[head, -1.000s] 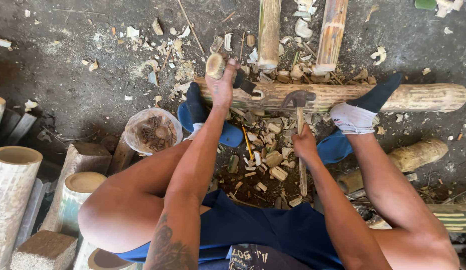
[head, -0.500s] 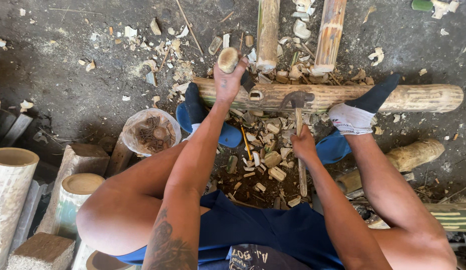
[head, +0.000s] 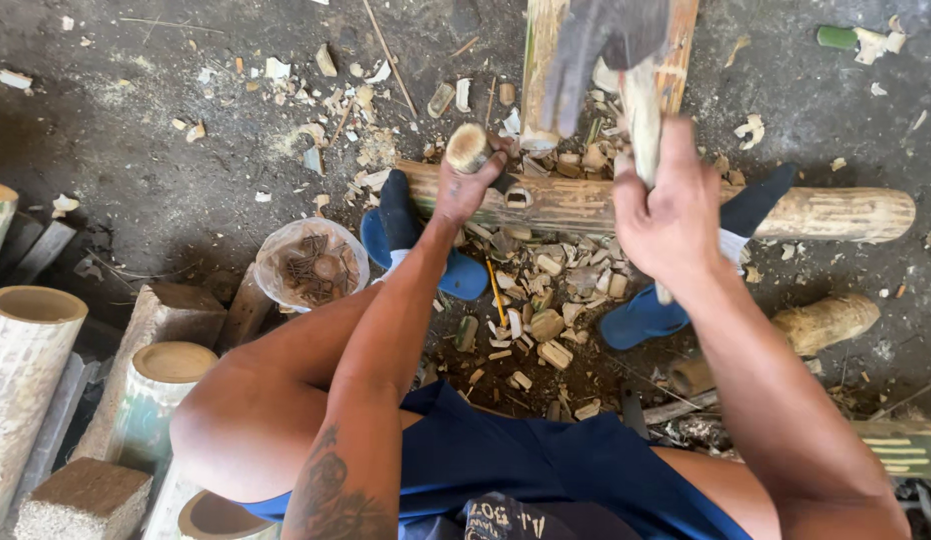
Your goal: The person measures and marks bamboo poles with a tape measure and pencil, then uses a hammer and chisel to split and shape the bamboo. The person repeatedly strikes the chisel to remove material and refine the bamboo pieces.
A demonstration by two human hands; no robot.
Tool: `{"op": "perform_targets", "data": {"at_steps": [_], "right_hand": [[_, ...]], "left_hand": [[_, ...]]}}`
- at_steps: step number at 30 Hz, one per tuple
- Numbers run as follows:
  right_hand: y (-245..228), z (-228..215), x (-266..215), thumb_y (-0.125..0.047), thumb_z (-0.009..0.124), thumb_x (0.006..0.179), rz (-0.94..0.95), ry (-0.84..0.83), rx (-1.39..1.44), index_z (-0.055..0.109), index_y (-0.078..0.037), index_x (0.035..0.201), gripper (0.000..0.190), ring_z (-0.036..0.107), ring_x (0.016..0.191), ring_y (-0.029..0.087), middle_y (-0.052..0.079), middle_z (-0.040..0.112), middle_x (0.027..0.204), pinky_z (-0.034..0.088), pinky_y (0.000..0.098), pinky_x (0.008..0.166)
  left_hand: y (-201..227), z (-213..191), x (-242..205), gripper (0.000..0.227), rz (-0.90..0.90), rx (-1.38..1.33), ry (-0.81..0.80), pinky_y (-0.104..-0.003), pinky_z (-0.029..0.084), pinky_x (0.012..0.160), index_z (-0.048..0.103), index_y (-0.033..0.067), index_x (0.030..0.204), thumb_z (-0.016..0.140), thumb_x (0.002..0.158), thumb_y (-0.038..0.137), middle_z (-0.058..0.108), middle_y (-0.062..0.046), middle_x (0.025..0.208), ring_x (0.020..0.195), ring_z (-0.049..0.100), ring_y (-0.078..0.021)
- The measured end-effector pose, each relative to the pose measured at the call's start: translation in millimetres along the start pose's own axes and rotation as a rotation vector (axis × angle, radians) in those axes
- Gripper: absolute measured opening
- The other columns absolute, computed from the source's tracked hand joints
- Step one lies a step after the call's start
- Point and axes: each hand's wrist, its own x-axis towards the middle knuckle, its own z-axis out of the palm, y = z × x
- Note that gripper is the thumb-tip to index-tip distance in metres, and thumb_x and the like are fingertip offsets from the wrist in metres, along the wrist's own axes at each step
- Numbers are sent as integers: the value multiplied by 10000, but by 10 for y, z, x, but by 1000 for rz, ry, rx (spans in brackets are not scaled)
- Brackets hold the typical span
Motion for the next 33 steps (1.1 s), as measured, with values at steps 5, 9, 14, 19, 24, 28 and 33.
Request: {"op": "perform_targets", "data": {"at_steps": [5, 9, 14, 19, 24, 28, 33], "right_hand": [[-442, 149, 388, 32, 554, 956, -65, -227, -173, 400, 106, 1261, 350, 552, 488, 186, 227, 640, 869, 442, 289, 337], [-625, 547, 619, -3, 495, 981, 133, -697, -421, 426, 107, 1291, 336, 500, 400, 183, 196, 617, 741, 400, 332, 263], [-1164, 421, 869, 16, 464, 988, 166, -703, -361, 327, 90, 1427, 465, 472, 414, 171, 185, 605, 744, 366, 306, 281], [-1308, 220, 753, 17, 529, 973, -361, -247, -24, 436, 90, 1129, 196, 530, 494, 147, 173, 595, 743, 404, 251, 330], [-788, 655, 586, 28, 467, 949, -49, -681, -463, 476, 79, 1193, 250, 502, 373, 187, 156, 568, 648, 361, 330, 235], [-785, 692, 615, 58, 448, 902, 100, -823, -570, 357, 94, 1402, 510, 476, 370, 169, 113, 552, 608, 354, 314, 246], [-1359, 269, 815, -13, 501, 1015, -18, -624, -287, 457, 77, 1212, 221, 480, 399, 183, 154, 567, 724, 363, 327, 242]], "left_hand": [[-82, -43, -46, 270, 20, 217, 18, -342, 616, 935, 708, 31, 1200, 740, 937, 84, 770, -85, 1109, 1027, 733, -183], [-179, -73, -35, 331, 33, 148, -4, -358, 607, 984, 672, 11, 1224, 735, 907, 86, 743, -88, 1161, 1058, 738, -180], [-238, -17, -71, 353, 72, 137, 113, -365, 600, 910, 652, 8, 1229, 753, 901, 92, 735, -93, 1142, 1026, 712, -182], [-341, -68, -173, 362, 63, 160, 126, -347, 604, 899, 647, 23, 1223, 784, 910, 139, 733, -84, 1150, 1033, 714, -174], [-523, -78, -172, 359, 170, 50, 202, -343, 567, 925, 670, -11, 1202, 792, 877, 80, 738, -109, 1155, 1036, 698, -193], [-591, -24, -112, 363, 150, -8, 225, -341, 561, 967, 657, -13, 1195, 806, 873, 62, 735, -99, 1175, 1076, 695, -187], [-649, -40, 0, 384, 66, 48, 237, -322, 574, 938, 656, 3, 1229, 785, 874, 72, 734, -83, 1181, 1061, 703, -164]]}}
